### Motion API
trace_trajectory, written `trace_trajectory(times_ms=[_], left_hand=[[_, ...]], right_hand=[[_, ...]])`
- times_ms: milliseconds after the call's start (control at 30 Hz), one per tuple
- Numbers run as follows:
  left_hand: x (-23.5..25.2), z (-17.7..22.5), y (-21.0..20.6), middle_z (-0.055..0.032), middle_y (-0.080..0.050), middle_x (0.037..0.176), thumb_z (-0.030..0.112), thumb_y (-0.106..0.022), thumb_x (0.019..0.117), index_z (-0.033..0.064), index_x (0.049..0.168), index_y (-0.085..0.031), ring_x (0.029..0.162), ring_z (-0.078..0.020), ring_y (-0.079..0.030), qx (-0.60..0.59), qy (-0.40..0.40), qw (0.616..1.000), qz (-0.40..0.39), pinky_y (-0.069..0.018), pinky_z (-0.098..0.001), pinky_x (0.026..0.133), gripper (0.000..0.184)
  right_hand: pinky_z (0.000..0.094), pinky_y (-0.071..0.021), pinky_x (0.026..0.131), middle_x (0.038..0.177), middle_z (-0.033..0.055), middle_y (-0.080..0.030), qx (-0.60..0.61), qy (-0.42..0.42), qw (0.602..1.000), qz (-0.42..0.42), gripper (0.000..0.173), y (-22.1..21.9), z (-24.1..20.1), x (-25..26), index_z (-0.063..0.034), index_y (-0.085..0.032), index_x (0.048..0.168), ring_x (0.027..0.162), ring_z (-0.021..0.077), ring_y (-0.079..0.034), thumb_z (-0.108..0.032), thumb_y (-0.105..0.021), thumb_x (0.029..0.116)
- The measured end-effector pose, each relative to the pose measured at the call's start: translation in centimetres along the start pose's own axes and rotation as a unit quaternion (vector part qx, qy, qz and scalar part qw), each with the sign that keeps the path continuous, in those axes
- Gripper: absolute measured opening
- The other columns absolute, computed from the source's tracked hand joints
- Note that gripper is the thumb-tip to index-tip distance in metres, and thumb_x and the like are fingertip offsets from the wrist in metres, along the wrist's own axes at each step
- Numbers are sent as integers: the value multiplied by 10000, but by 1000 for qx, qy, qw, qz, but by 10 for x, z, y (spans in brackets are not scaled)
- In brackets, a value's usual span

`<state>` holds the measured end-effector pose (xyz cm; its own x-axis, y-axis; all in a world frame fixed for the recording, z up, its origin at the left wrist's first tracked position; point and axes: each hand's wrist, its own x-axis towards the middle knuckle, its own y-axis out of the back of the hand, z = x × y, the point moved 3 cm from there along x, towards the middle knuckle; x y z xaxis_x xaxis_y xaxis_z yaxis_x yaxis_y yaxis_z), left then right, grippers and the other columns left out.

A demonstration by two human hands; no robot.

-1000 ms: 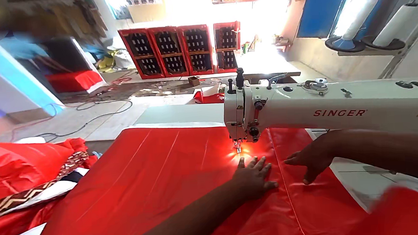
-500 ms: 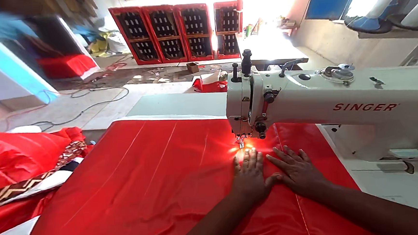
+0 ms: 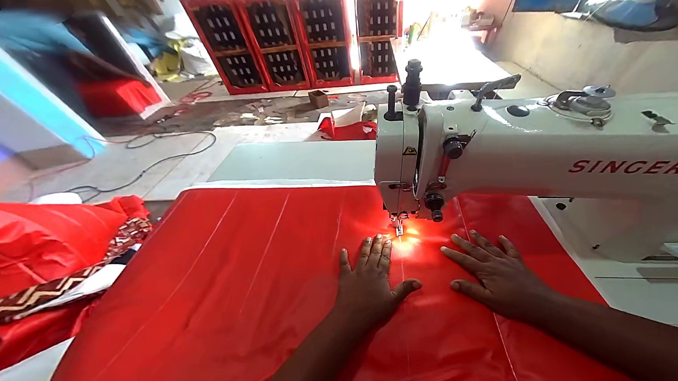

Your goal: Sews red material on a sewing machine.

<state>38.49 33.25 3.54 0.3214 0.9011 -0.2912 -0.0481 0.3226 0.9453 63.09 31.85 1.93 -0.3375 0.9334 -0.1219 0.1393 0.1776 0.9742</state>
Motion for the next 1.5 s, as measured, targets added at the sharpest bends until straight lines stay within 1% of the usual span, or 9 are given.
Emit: trace_trajectory(times_ms=[633,800,933,1100,1167,1267,1333,1400,1500], left_hand=[[60,-8,22,-92,-208,1714,876,-439,846,49,1620,-274,1601,-265,-99,10,-4,1000,22,-18,-651,1233,1145],[79,-12,33,-140,-368,1640,875,-476,834,23,1455,-528,1588,-279,-168,7,-1,1000,19,-40,-633,1244,1056],[90,-13,38,-140,-363,1642,882,-493,817,48,1458,-538,1595,-290,-135,6,0,1000,6,-33,-635,1245,1052],[90,-10,40,-149,-381,1629,880,-491,822,42,1477,-513,1587,-290,-172,20,15,1000,-10,-50,-622,1248,1064],[93,-15,36,-166,-434,1590,879,-473,833,34,1454,-538,1568,-311,-230,27,12,1000,-4,-66,-628,1248,1050],[93,-20,30,-205,-644,1335,819,-530,861,27,1247,-687,1381,-379,-504,14,-9,999,31,-168,-655,1217,894],[91,-18,31,-263,-673,1246,768,-602,857,1,1232,-697,1304,-447,-554,-12,-31,997,65,-177,-690,1196,859],[93,-19,28,-309,-641,1285,777,-581,854,-23,1266,-669,1332,-502,-516,0,-53,994,93,-180,-715,1183,904],[97,-20,24,-323,-620,1318,817,-522,848,-50,1266,-655,1364,-508,-487,27,-57,992,110,-160,-720,1189,972]], right_hand=[[658,-86,1211,1664,-26,-332,2,16,999,32,649,21,27,56,-374,-419,1563,1570,268,-198,-697,-343,1006],[655,-307,1088,1471,29,-566,11,26,999,47,592,32,31,73,-324,-492,1523,1399,281,-473,-627,-425,1019],[577,-469,962,1247,95,-688,34,53,995,75,528,36,33,82,-220,-595,1428,1209,299,-622,-550,-489,1030],[553,-392,1122,1478,122,-554,154,125,980,5,543,46,55,66,-181,-510,1515,1388,311,-493,-363,-612,1015],[477,-359,1182,1544,74,-503,186,140,972,-22,488,58,71,39,-173,-573,1466,1455,240,-432,-329,-621,1006],[312,-540,989,1181,19,-740,171,142,964,149,304,69,98,-32,-114,-765,1154,1126,99,-677,-297,-571,1007],[232,-560,851,930,46,-740,160,69,921,348,289,65,119,-87,-22,-762,980,899,51,-687,-224,-558,1013],[317,-568,829,912,133,-725,85,-87,861,494,307,49,137,-144,36,-731,985,864,148,-691,-206,-550,1035],[546,-532,919,1025,260,-715,-20,-277,790,547,347,17,164,-209,73,-719,1083,996,397,-688,-210,-519,1059]])
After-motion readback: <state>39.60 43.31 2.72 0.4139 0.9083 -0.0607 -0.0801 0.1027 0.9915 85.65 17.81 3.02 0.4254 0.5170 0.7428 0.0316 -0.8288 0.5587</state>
